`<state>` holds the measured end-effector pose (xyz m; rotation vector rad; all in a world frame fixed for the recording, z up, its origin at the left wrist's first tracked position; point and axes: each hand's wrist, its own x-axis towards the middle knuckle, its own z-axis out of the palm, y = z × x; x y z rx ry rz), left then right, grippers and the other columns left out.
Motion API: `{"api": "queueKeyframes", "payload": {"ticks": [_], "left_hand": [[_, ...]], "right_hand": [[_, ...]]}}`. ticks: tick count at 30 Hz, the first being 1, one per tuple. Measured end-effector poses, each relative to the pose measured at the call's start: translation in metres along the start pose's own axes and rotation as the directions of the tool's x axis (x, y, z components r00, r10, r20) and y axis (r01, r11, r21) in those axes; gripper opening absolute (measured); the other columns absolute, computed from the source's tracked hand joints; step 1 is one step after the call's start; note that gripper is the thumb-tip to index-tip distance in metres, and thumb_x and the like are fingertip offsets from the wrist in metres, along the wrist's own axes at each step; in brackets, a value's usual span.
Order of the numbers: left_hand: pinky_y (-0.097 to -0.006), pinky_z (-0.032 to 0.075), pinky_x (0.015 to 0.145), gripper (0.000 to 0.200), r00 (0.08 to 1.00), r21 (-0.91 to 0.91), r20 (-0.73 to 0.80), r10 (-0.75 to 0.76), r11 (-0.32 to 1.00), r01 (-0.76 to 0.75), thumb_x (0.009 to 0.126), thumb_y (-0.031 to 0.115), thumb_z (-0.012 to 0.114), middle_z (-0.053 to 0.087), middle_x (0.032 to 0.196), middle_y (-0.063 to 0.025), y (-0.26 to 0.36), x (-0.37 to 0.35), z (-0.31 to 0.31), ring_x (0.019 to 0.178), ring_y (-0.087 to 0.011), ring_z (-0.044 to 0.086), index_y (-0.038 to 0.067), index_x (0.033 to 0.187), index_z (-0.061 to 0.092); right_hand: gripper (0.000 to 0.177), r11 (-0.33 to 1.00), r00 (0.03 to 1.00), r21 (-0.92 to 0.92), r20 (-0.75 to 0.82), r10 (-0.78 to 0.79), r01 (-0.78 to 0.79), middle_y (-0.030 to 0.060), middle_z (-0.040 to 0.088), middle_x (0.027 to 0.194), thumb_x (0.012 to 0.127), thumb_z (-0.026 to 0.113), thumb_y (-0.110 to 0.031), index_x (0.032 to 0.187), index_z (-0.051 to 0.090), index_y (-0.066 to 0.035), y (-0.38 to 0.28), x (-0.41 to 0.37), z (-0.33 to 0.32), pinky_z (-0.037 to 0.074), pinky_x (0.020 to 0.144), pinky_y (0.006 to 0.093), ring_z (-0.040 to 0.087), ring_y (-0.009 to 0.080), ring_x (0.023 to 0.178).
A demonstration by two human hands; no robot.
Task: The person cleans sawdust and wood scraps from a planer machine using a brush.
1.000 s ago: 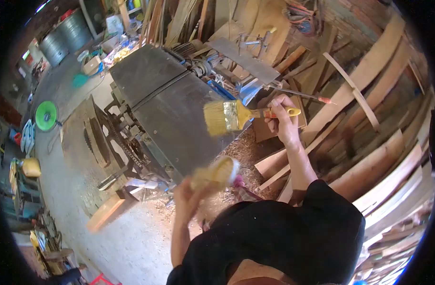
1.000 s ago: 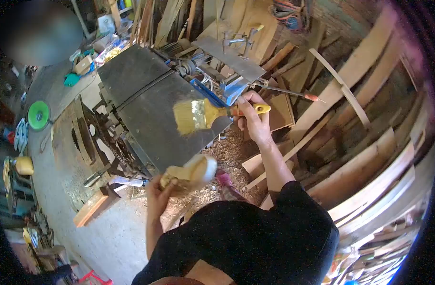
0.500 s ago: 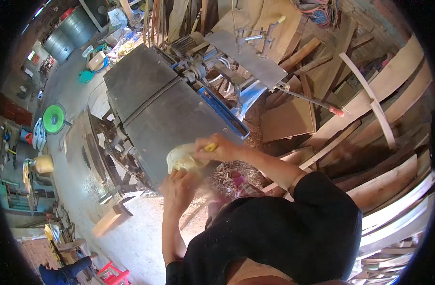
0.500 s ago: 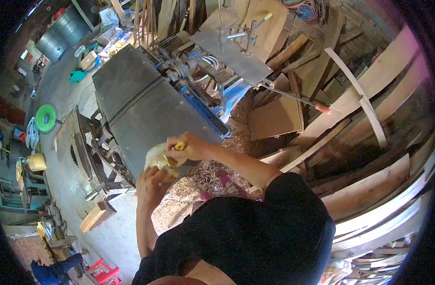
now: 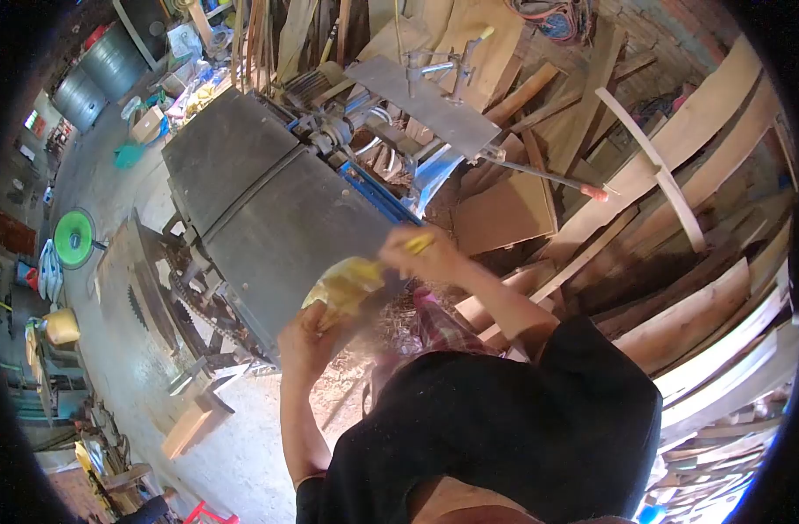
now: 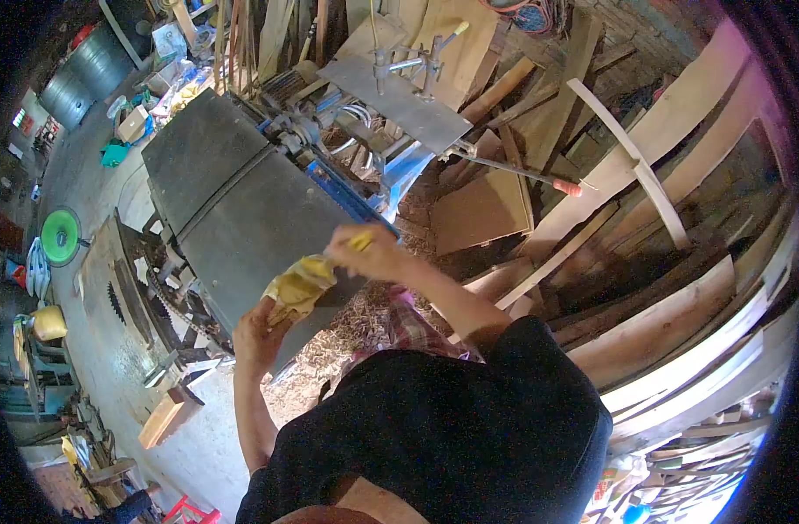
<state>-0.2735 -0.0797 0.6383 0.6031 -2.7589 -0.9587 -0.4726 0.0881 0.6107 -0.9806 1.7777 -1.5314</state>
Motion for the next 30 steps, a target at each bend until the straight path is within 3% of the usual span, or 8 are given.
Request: {"api": "queueKeyframes", "payload": {"ticks": [5,9,18,22,23,25,27,30], "left_hand": [[-0.0415,0.044,0.06,0.029,0.994,0.052,-0.059,-0.094,0.994,0.097,0.075,0.032,0.067,0.062,0.075,-0.017,-0.013,0.016,0.003,0.072,-0.0368,0.06,0.008,0.087,0.057],[-0.0316,0.044,0.056,0.023,0.976,0.149,-0.075,-0.203,0.966,0.212,0.077,0.021,0.069,0.061,0.067,-0.0127,0.006,0.044,-0.002,0.062,-0.0202,0.06,0.005,0.087,0.056],[-0.0234,0.042,0.072,0.027,0.878,-0.557,-0.094,-0.469,0.756,0.344,0.077,0.005,0.064,0.057,0.086,-0.007,-0.001,0.094,0.013,0.082,-0.0116,0.051,0.0,0.103,0.055],[-0.0266,0.042,0.076,0.032,0.791,-0.503,-0.184,-0.583,0.748,0.434,0.082,0.015,0.063,0.057,0.09,-0.0077,0.011,0.098,0.023,0.085,-0.0149,0.051,0.0,0.108,0.053],[-0.0282,0.043,0.076,0.033,0.777,-0.467,-0.219,-0.59,0.763,0.447,0.083,0.02,0.062,0.057,0.09,-0.0083,0.018,0.102,0.024,0.084,-0.0158,0.051,-0.001,0.107,0.053],[-0.0304,0.043,0.073,0.033,0.748,-0.427,-0.2,-0.633,0.743,0.515,0.085,0.025,0.059,0.057,0.088,-0.009,0.027,0.105,0.026,0.081,-0.0173,0.052,-0.002,0.104,0.053],[-0.031,0.043,0.069,0.034,0.723,-0.421,-0.234,-0.65,0.738,0.527,0.084,0.026,0.06,0.057,0.085,-0.0089,0.022,0.101,0.03,0.078,-0.0171,0.051,-0.002,0.1,0.053],[-0.0302,0.041,0.066,0.036,0.707,-0.4,-0.251,-0.661,0.736,0.546,0.083,0.03,0.06,0.055,0.081,-0.0081,0.019,0.097,0.031,0.073,-0.0158,0.05,-0.002,0.096,0.052]], "right_hand": [[0.019,0.953,0.835,0.302,-0.526,0.161,0.007,0.0047,0.058,0.064,0.086,0.056,-0.023,0.078,0.054,-0.006,0.015,0.012,-0.112,0.041,0.04,0.0196,0.053,0.0083,0.046],[0.011,0.99,0.826,0.134,-0.551,0.117,-0.05,0.0015,0.057,0.065,0.084,0.061,-0.016,0.082,0.054,-0.007,0.094,0.053,-0.155,0.043,0.043,0.0188,0.054,0.0073,0.05],[0.017,0.967,0.833,0.252,-0.527,0.17,-0.038,0.007,0.062,0.068,0.084,0.061,-0.019,0.09,0.059,-0.003,0.213,0.136,-0.395,0.049,0.043,0.0234,0.059,0.0116,0.055],[0.015,0.816,0.481,-0.381,-0.864,-0.146,-0.436,0.0077,0.063,0.072,0.085,0.058,-0.015,0.095,0.055,-0.004,0.21,0.12,-0.493,0.047,0.041,0.0287,0.062,0.0162,0.057],[0.018,0.423,0.559,-0.761,-0.648,-0.517,-0.491,0.0112,0.061,0.071,0.085,0.054,-0.014,0.1,0.054,-0.005,0.213,0.112,-0.494,0.046,0.046,0.0335,0.06,0.0188,0.055],[0.028,0.756,0.647,-0.577,-0.71,-0.278,-0.309,0.014,0.06,0.073,0.085,0.054,-0.016,0.111,0.052,-0.006,0.173,0.093,-0.438,0.047,0.059,0.0385,0.057,0.0228,0.061],[0.008,0.766,0.897,-0.574,-0.442,0.006,-0.288,0.0009,0.054,0.07,0.086,0.053,-0.015,0.083,0.053,-0.008,0.178,0.059,-0.384,0.041,0.049,0.026,0.05,0.0077,0.059],[0.014,0.737,0.984,-0.667,-0.178,-0.017,-0.108,0.013,0.05,0.091,0.081,0.056,-0.011,0.093,0.052,-0.006,0.218,0.034,-0.292,0.044,0.072,0.0333,0.05,0.022,0.082]]}}
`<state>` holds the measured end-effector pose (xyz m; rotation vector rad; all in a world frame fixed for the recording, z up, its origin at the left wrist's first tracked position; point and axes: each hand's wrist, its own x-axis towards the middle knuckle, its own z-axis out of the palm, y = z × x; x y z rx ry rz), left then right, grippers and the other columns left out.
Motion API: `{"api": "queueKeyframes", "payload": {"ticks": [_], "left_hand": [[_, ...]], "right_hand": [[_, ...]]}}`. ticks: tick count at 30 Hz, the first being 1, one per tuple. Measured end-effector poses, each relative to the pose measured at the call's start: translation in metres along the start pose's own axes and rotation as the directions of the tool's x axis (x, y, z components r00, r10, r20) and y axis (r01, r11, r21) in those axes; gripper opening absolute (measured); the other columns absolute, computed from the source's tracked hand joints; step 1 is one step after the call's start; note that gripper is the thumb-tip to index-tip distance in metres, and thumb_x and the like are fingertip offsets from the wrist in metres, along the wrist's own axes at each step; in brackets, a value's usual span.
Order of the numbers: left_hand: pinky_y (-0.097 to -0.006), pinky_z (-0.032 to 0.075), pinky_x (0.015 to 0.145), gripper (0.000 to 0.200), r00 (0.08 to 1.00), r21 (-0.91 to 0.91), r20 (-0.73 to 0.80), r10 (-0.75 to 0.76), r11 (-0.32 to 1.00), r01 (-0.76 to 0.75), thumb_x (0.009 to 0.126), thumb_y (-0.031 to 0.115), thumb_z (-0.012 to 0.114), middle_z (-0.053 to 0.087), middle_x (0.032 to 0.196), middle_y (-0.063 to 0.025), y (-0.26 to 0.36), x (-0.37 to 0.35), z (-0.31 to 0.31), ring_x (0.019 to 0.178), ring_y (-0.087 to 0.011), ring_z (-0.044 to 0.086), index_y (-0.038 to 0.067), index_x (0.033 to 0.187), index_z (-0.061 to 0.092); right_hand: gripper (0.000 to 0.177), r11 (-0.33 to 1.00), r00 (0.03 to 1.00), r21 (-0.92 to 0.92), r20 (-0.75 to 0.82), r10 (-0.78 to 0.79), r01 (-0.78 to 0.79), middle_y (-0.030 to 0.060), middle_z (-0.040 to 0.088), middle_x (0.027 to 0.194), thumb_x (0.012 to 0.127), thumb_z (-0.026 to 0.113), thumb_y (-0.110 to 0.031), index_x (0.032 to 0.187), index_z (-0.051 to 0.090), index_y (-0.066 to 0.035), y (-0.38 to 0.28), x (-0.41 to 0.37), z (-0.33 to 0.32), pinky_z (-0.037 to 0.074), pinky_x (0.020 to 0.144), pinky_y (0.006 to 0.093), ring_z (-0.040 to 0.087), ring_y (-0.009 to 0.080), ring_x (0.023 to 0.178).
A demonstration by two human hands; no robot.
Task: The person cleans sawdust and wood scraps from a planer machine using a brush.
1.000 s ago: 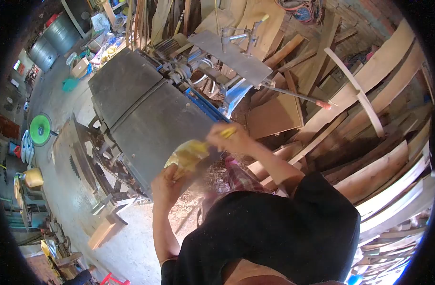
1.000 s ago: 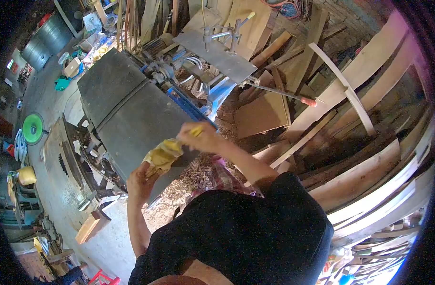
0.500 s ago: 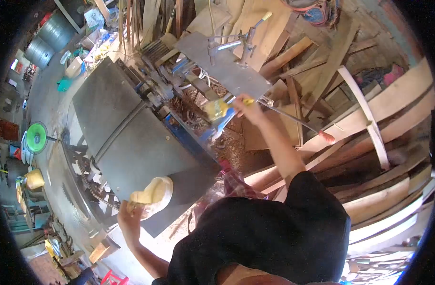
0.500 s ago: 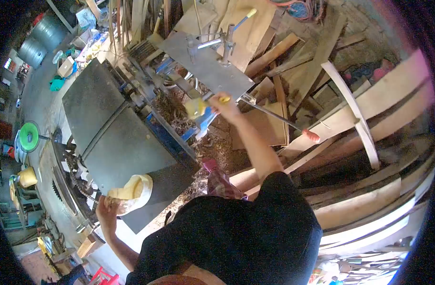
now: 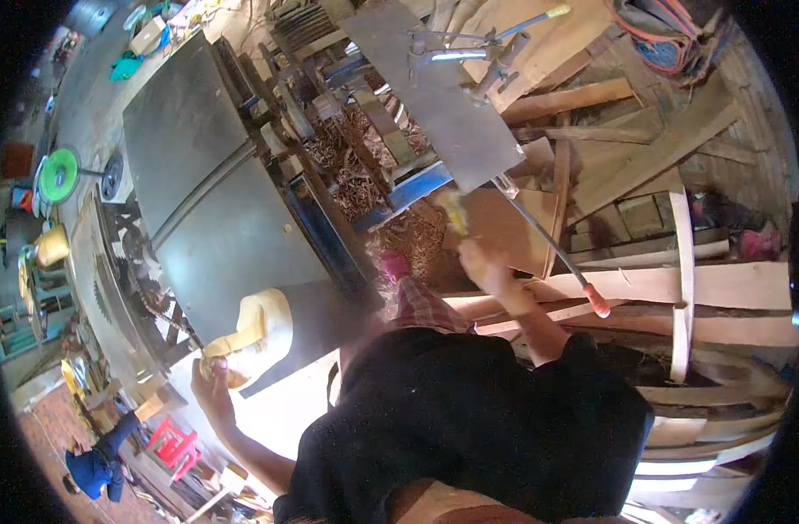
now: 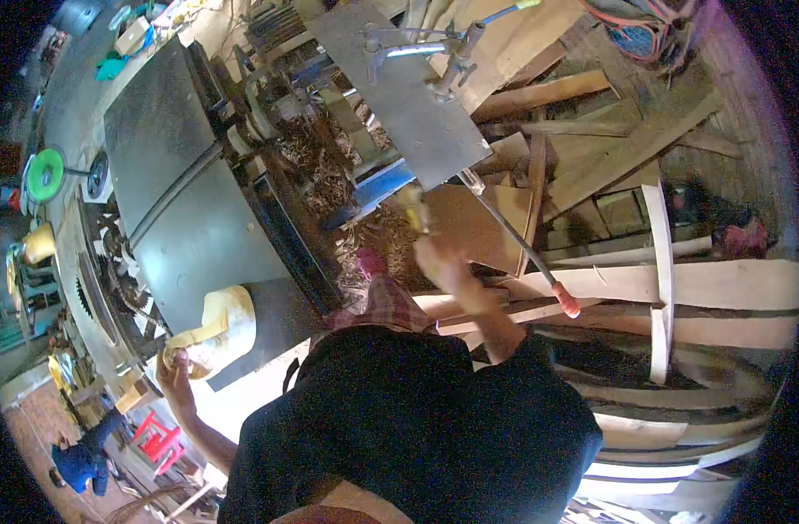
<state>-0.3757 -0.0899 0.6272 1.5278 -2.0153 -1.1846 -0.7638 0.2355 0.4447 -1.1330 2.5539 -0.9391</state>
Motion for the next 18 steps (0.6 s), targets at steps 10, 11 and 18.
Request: {"api": "queueKeyframes", "payload": {"ticks": [10,11,18], "left_hand": [[-0.0281,0.04,0.067,0.044,0.999,-0.126,-0.043,-0.007,0.992,0.002,0.079,0.041,0.064,0.052,0.079,-0.0053,-0.004,-0.019,0.007,0.072,-0.0141,0.047,-0.001,0.091,0.052],[-0.0278,0.04,0.067,0.047,1.0,-0.108,-0.015,-0.009,0.994,0.007,0.079,0.043,0.064,0.052,0.079,-0.0049,-0.008,-0.019,0.005,0.073,-0.0137,0.047,0.0,0.09,0.051],[-0.0247,0.04,0.073,0.053,0.996,-0.225,0.012,-0.089,0.97,0.09,0.075,0.043,0.07,0.053,0.084,-0.002,-0.025,-0.027,-0.001,0.079,-0.0114,0.048,-0.001,0.096,0.051]], "right_hand": [[0.042,0.955,0.934,-0.071,-0.239,0.265,-0.289,0.0321,0.031,0.128,0.087,0.05,-0.015,0.124,0.039,0.003,0.037,0.088,0.109,0.038,0.094,0.043,0.037,0.0425,0.117],[0.042,0.96,0.941,-0.075,-0.229,0.248,-0.271,0.0321,0.031,0.128,0.087,0.05,-0.015,0.124,0.039,0.003,0.057,0.094,0.125,0.038,0.094,0.043,0.037,0.0425,0.117],[0.032,0.821,0.931,-0.51,-0.358,0.069,-0.257,0.0315,0.04,0.12,0.086,0.051,-0.017,0.111,0.043,0.001,0.108,0.117,0.166,0.039,0.088,0.0487,0.042,0.0474,0.107]]}}
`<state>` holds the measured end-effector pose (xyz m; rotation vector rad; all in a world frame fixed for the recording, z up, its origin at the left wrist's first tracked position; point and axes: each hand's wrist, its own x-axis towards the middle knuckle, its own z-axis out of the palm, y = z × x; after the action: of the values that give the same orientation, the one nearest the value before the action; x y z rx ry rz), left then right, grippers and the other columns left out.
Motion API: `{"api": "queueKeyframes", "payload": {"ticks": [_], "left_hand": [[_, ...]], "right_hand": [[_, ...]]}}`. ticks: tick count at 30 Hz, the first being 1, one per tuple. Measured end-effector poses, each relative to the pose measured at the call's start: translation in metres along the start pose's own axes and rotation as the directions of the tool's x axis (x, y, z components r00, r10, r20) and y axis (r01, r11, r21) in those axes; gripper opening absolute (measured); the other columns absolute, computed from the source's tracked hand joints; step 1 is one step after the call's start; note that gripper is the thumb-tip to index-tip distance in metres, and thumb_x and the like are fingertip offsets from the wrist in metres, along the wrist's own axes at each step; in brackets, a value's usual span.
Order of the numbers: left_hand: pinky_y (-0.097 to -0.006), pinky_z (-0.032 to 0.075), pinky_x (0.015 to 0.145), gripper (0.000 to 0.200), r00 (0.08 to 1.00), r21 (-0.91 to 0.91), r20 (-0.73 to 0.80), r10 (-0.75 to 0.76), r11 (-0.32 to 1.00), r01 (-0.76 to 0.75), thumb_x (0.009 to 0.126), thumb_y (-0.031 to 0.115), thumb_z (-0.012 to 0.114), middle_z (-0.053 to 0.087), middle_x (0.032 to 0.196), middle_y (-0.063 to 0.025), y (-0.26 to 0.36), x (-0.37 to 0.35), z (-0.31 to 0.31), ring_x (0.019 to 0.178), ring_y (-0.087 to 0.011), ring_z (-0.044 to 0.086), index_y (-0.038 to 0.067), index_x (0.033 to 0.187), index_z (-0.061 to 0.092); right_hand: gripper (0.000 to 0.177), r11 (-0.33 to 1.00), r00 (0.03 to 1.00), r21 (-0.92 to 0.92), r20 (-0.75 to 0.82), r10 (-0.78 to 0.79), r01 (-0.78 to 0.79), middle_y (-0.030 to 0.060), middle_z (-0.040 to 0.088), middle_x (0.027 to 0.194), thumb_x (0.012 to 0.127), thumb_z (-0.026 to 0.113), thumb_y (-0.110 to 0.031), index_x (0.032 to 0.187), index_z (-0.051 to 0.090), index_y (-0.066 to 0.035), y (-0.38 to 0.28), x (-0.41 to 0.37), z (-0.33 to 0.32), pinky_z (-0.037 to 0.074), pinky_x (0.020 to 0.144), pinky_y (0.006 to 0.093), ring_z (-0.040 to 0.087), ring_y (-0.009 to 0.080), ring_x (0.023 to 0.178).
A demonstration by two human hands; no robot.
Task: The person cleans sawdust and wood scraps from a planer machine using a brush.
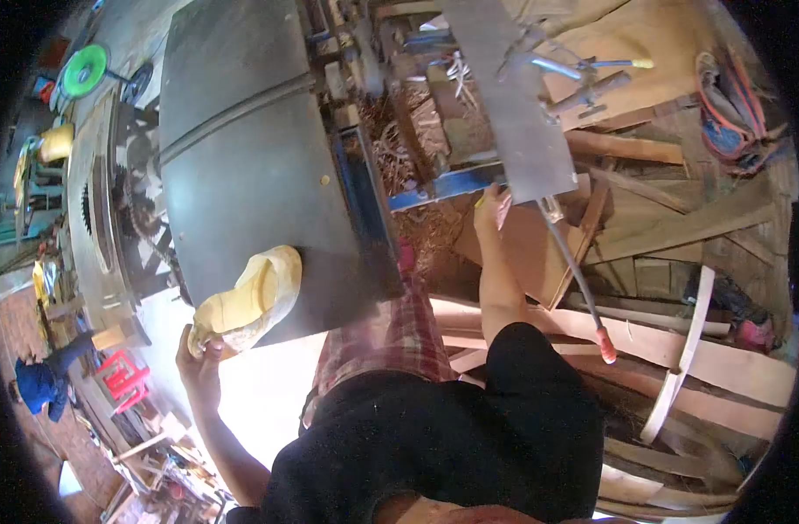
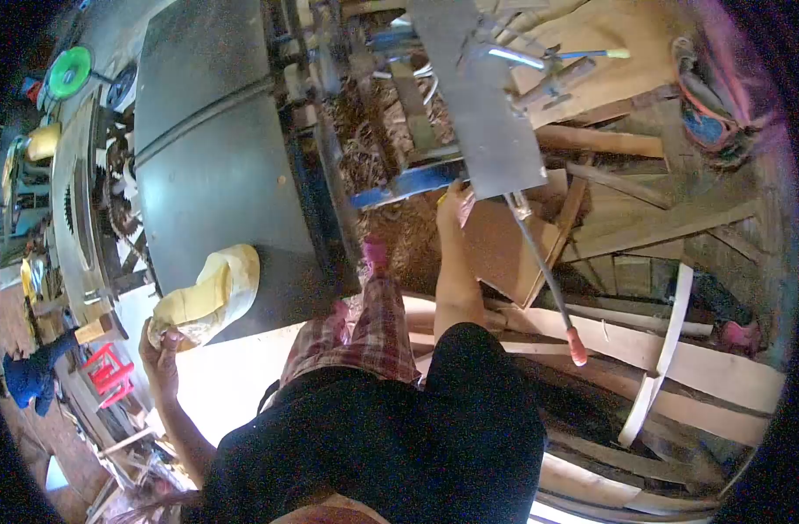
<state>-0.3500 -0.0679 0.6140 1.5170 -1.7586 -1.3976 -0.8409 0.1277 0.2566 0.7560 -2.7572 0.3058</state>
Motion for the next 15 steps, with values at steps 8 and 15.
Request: {"api": "queueKeyframes", "payload": {"ticks": [8,15], "left_hand": [[-0.022,0.04,0.075,0.034,0.999,-0.064,0.025,0.033,0.998,-0.031,0.084,0.016,0.062,0.055,0.091,-0.0025,-0.024,0.014,-0.019,0.082,-0.0096,0.05,-0.004,0.108,0.05],[-0.0208,0.039,0.072,0.034,0.988,-0.101,0.067,0.138,0.986,-0.131,0.084,0.024,0.063,0.055,0.087,-0.0001,-0.012,0.026,-0.012,0.079,-0.0085,0.049,-0.001,0.106,0.053]], "right_hand": [[0.024,0.691,0.891,0.691,0.428,-0.155,-0.212,0.0272,0.04,0.124,0.085,0.052,-0.014,0.109,0.052,-0.011,-0.006,-0.061,-0.128,0.045,0.079,0.0428,0.052,0.0405,0.097],[0.012,0.972,0.957,0.234,0.275,-0.087,0.021,0.0267,0.039,0.124,0.082,0.053,-0.011,0.093,0.052,-0.007,0.006,-0.009,-0.093,0.045,0.077,0.0484,0.051,0.0451,0.093]]}}
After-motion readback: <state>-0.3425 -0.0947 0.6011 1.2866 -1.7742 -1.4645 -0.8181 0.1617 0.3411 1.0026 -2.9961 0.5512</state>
